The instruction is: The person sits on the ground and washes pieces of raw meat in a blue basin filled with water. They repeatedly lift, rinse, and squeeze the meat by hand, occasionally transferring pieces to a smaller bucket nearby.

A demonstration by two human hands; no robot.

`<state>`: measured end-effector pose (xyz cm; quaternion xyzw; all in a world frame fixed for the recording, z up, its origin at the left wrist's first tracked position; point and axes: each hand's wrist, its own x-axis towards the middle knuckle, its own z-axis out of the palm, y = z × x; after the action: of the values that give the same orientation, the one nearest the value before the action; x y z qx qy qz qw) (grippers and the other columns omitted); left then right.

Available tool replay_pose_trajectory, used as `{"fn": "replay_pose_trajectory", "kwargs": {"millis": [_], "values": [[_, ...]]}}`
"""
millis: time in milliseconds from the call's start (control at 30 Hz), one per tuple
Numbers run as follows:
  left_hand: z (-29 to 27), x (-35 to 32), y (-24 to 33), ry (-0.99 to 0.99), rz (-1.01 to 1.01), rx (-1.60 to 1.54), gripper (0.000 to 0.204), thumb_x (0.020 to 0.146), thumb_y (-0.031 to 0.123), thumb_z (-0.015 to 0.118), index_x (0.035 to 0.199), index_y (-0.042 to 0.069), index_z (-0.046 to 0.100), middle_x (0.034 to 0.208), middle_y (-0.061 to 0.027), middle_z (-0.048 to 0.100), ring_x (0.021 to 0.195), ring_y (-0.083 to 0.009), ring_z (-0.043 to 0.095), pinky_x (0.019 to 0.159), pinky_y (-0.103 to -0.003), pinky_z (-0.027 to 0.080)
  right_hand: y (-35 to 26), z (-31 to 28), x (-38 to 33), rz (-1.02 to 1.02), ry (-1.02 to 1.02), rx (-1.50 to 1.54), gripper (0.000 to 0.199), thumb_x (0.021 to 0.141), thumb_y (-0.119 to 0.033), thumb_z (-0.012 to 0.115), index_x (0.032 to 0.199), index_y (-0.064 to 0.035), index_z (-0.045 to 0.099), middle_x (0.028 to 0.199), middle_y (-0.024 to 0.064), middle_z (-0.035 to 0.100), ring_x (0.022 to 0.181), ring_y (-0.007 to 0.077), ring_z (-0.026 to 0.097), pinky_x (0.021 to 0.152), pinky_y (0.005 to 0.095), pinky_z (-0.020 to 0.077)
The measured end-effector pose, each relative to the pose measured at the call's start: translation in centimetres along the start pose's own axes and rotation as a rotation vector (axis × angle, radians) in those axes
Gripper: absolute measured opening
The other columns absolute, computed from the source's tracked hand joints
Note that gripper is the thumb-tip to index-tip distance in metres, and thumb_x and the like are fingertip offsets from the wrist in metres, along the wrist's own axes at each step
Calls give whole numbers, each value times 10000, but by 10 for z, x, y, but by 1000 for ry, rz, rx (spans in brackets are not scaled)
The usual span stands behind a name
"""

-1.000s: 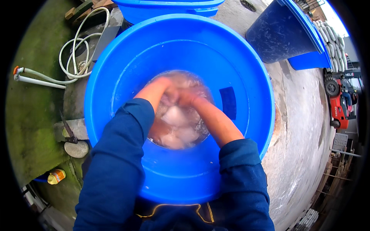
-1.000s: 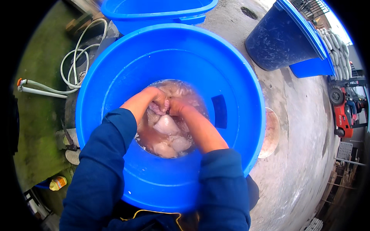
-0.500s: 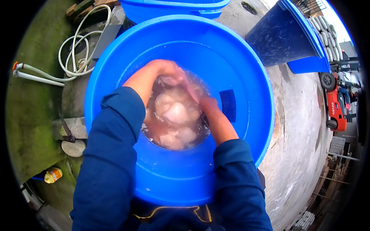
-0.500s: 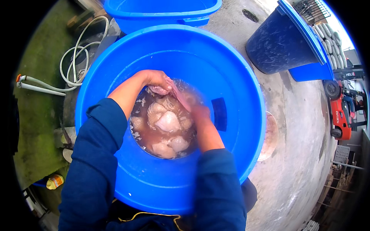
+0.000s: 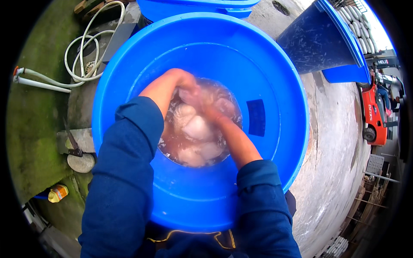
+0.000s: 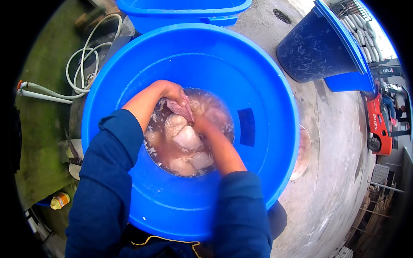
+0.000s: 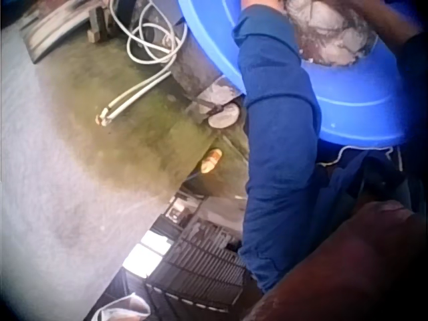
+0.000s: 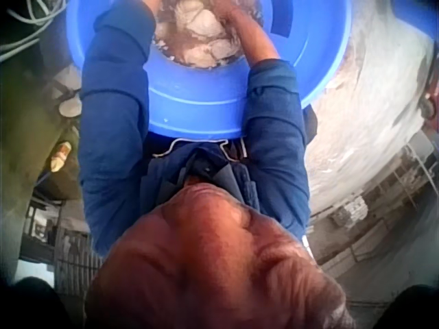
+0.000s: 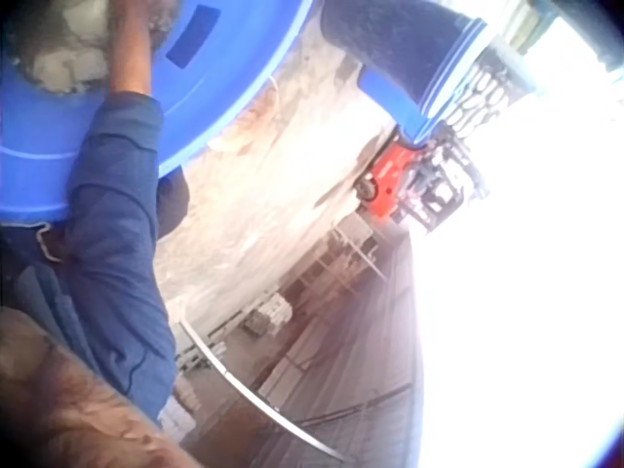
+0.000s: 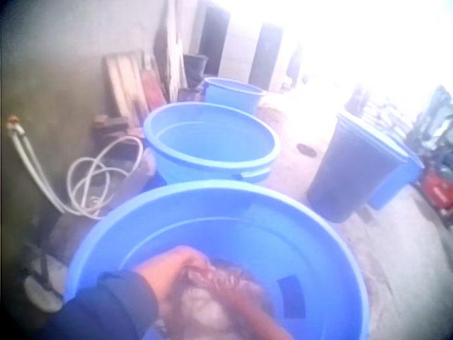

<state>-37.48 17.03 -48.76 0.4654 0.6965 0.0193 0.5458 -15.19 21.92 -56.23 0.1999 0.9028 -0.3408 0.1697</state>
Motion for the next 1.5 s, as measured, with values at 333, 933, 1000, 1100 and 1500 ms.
{"fn": "replay_pose_trajectory", "kwargs": {"millis": [333, 933, 1000, 1100, 1500], "values": [[7, 2, 13, 95, -6, -140, 592, 922, 562, 620, 1244, 69, 681, 1206, -127, 695, 1087, -260, 632, 981, -391, 458, 37, -65, 2, 141, -114, -59, 454, 867, -312, 678, 1249, -66, 655, 1238, 156, 669, 1130, 297, 631, 968, 406, 492], [39, 33, 8, 441, -115, 183, 283, 828, 119, 616, 1081, 99, 739, 1042, -174, 721, 954, -358, 696, 801, -451, 551, 51, -68, -13, 205, -357, -32, 435, 878, -300, 643, 1252, -77, 638, 1223, 133, 662, 1066, 263, 650, 903, 398, 516], [43, 31, 19, 440, -3, 184, 290, 827, 115, 628, 1099, 115, 730, 1049, -166, 716, 988, -351, 680, 827, -430, 542, 46, -39, -7, 244, -273, -113, 435, 882, -290, 642, 1260, -75, 632, 1240, 131, 654, 1078, 264, 646, 907, 399, 517], [52, 33, 34, 353, 190, 94, 333, 785, 42, 690, 1105, 126, 720, 1067, -131, 718, 1017, -302, 670, 866, -379, 525, 41, -4, 6, 249, -261, -146, 435, 887, -275, 641, 1271, -72, 623, 1267, 128, 643, 1097, 266, 641, 911, 400, 518], [63, 25, 50, -104, 307, -49, 467, 715, 25, 791, 1160, 34, 647, 1139, -89, 702, 1031, -226, 657, 904, -362, 530, 7, -123, -8, -354, -462, -321, 268, 827, -319, 734, 1021, -133, 744, 1006, 89, 737, 951, 270, 703, 807, 408, 556]]}}
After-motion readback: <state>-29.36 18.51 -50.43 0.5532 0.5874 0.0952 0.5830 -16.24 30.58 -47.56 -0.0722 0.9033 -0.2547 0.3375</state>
